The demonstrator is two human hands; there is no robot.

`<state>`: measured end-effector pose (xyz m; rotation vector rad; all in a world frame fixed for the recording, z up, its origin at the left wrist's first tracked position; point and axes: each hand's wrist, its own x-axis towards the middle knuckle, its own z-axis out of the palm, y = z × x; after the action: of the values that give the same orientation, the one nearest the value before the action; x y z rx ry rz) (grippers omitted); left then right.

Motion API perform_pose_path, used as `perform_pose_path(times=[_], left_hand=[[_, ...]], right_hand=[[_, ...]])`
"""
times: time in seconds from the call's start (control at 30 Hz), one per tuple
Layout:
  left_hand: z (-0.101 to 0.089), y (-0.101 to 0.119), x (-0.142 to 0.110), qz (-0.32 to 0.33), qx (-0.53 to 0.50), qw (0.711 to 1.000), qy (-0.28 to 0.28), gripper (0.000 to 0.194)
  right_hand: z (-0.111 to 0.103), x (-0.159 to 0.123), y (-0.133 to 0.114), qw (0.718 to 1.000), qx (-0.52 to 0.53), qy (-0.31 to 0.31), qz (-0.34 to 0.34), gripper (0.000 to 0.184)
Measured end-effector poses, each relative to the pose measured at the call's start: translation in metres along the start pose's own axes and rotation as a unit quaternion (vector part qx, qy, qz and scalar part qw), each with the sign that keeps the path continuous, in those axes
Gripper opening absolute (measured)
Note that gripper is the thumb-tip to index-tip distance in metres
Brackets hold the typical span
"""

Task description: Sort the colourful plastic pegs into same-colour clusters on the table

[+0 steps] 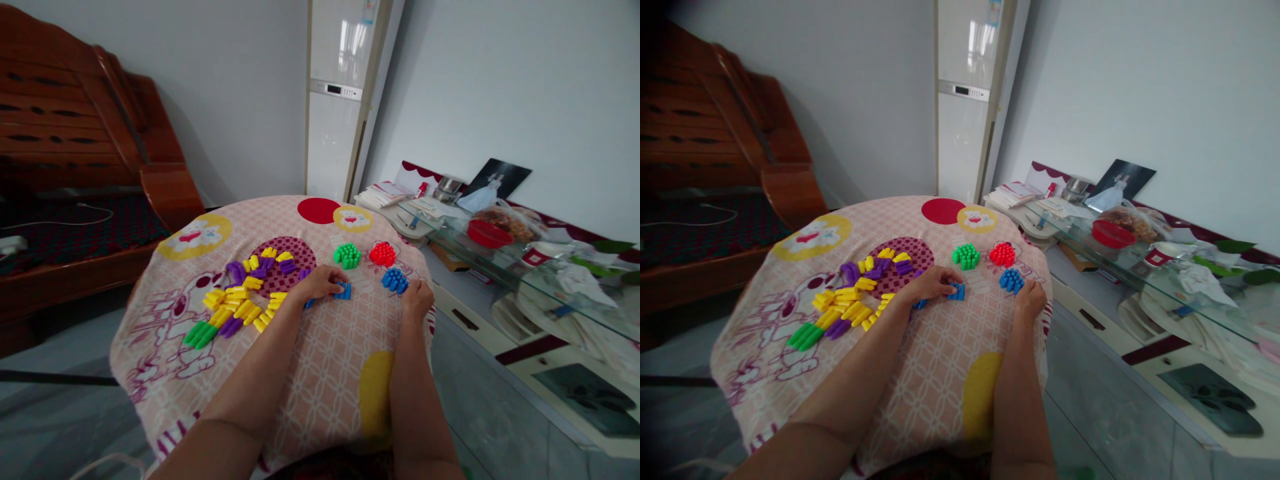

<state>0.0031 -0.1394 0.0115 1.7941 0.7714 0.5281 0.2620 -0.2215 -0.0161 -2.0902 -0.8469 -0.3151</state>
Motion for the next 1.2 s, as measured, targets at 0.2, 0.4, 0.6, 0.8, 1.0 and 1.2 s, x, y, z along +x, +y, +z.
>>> perform_pose_path(times=[0.2, 0.4, 0.6, 0.8, 1.0, 1.2], left_hand=[[0.002, -0.002, 0.003, 0.0, 0.012, 1.0, 0.019, 0.03], [0.007, -0.004, 0.01, 0.015, 0.018, 0.998, 0.052, 0.031], [0.018, -0.004, 0.011, 0.005, 0.014, 0.996, 0.089, 0.029], [0.029, 0.005, 0.02, 0.001, 0.067, 0.988, 0.138, 0.027], [0.06, 0.033, 0.051, 0.028, 0.174, 0.96, 0.219, 0.028], [0.092, 0.034, 0.075, 0.063, 0.18, 0.949, 0.252, 0.022]], right_hand=[[0.002, -0.001, 0.001, 1.0, 0.006, -0.013, 0.006, 0.039], [0.001, -0.003, 0.001, 1.0, 0.021, 0.012, 0.016, 0.037], [0.002, -0.008, -0.001, 1.0, 0.007, 0.019, 0.006, 0.038], [0.002, -0.009, -0.001, 1.0, 0.013, 0.023, 0.014, 0.038], [0.003, -0.01, -0.001, 1.0, 0.004, 0.013, 0.012, 0.038], [0.004, -0.009, 0.0, 1.0, 0.015, 0.023, 0.006, 0.036]])
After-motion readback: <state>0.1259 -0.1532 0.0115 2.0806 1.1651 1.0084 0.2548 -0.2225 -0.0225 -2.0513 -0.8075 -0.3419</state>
